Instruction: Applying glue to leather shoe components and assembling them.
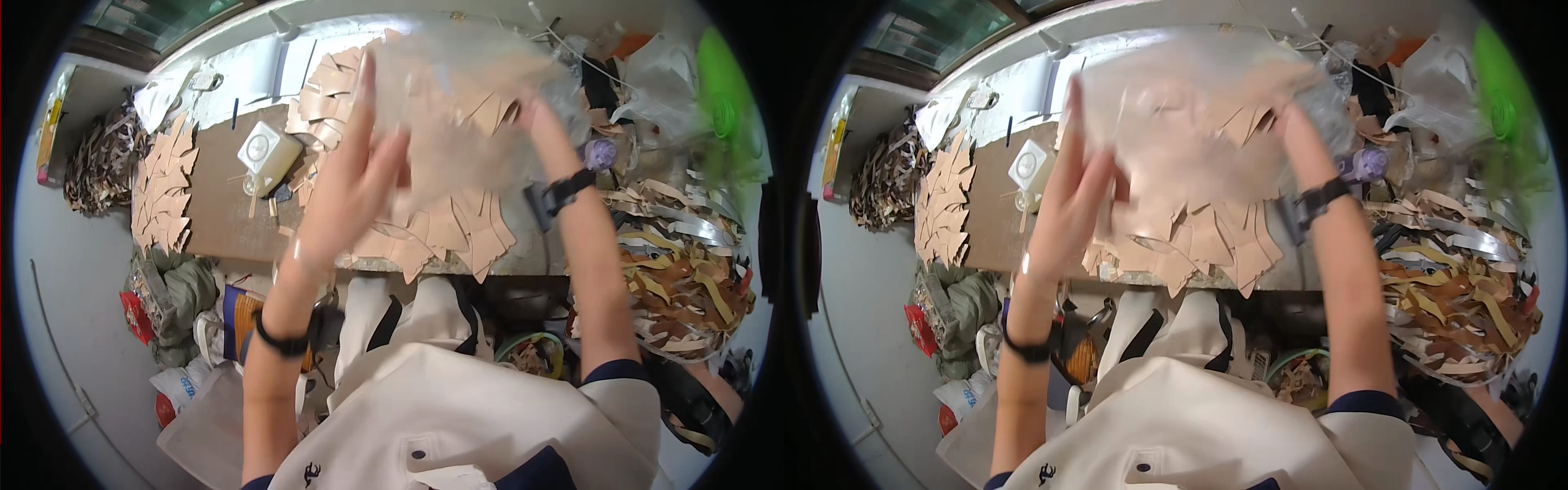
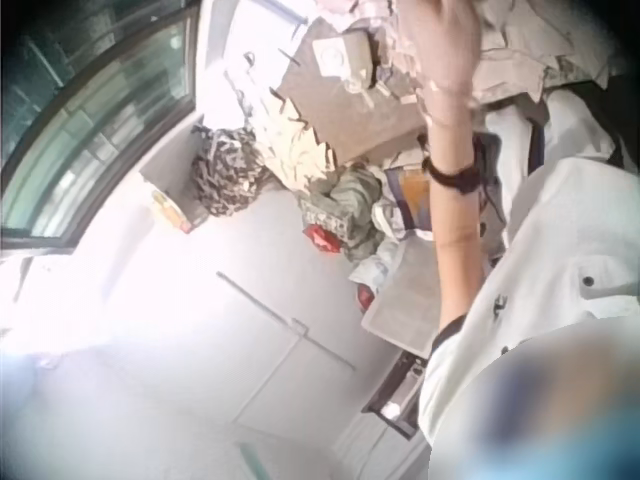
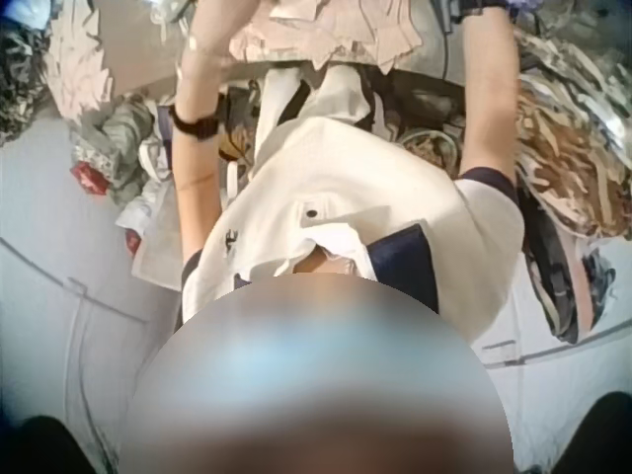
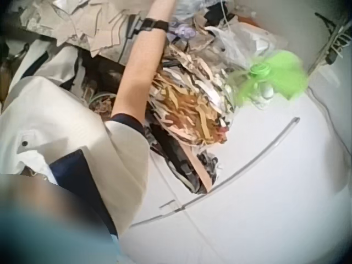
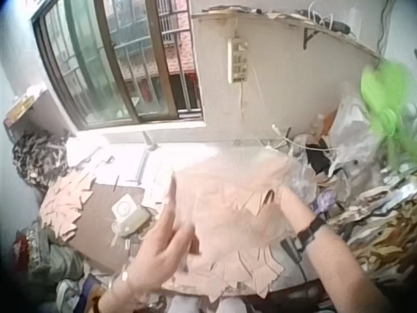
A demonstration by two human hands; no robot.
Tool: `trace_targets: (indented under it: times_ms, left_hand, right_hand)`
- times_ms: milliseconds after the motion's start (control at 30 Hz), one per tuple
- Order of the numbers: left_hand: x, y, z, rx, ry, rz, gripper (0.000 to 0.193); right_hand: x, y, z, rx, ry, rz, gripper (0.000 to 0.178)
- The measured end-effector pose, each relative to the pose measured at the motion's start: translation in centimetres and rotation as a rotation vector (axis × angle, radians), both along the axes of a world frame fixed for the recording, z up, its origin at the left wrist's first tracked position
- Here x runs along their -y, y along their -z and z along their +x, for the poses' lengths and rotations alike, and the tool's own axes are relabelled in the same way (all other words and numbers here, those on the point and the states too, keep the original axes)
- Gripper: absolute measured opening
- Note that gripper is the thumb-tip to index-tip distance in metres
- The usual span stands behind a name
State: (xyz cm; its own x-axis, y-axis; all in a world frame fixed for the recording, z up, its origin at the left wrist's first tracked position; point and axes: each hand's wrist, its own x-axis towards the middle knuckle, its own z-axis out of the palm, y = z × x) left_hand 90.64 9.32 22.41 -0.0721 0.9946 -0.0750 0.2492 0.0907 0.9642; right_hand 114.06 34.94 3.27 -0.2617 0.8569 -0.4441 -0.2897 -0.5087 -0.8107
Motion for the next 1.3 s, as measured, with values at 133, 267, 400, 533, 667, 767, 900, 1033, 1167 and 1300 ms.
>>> trace_targets:
  times_ms: [133, 267, 400, 533, 667, 767, 900, 1033, 1167, 1300]
  left_hand:
    - [-3.8, 10.0, -2.7, -0.1, -0.026, 0.142, 0.063]
    - [1.9, 17.3, -4.0, -0.737, 0.094, 0.033, 0.034]
    - [9.3, 27.5, -2.1, -0.814, 0.453, -0.219, 0.03]
    - [11.6, 32.2, -1.3, -1.182, 0.546, 0.003, 0.022]
    - [11.5, 29.6, -0.7, -1.077, 0.634, -0.086, 0.023]
    - [13.8, 27.0, -0.5, -0.613, 0.3, -0.297, 0.018]
    - [17.3, 26.0, 0.2, 0.369, -0.228, -0.812, 0.017]
    - [14.9, 25.9, 2.9, 0.715, -0.592, -0.756, 0.027]
    - [9.0, 33.5, 7.3, 0.685, -0.916, -0.626, 0.038]
    - [7.6, 36.9, 8.5, 0.066, -0.88, -0.713, 0.051]
  right_hand:
    - [1.3, -3.8, 2.6, 0.435, 0.032, 0.285, 0.041]
    - [14.3, -3.2, 8.2, 0.493, -0.081, 0.111, 0.033]
    - [24.9, 14.0, 11.5, 1.043, -0.169, 0.168, 0.055]
    - [26.7, 16.0, 6.0, 1.576, -0.271, 0.397, 0.088]
    - [25.2, 13.1, 8.4, 1.401, -0.448, 0.117, 0.071]
    - [25.1, 8.5, 13.6, 1.495, -0.661, 0.084, 0.053]
    - [24.8, 5.9, 18.6, 0.942, -0.59, -0.248, 0.043]
    - [19.6, 7.6, 13.7, 0.195, -0.036, -0.254, 0.04]
    - [12.3, 15.7, 4.3, 0.718, -0.086, -0.062, 0.06]
    - [11.5, 16.2, -0.7, 1.197, -0.174, 0.115, 0.07]
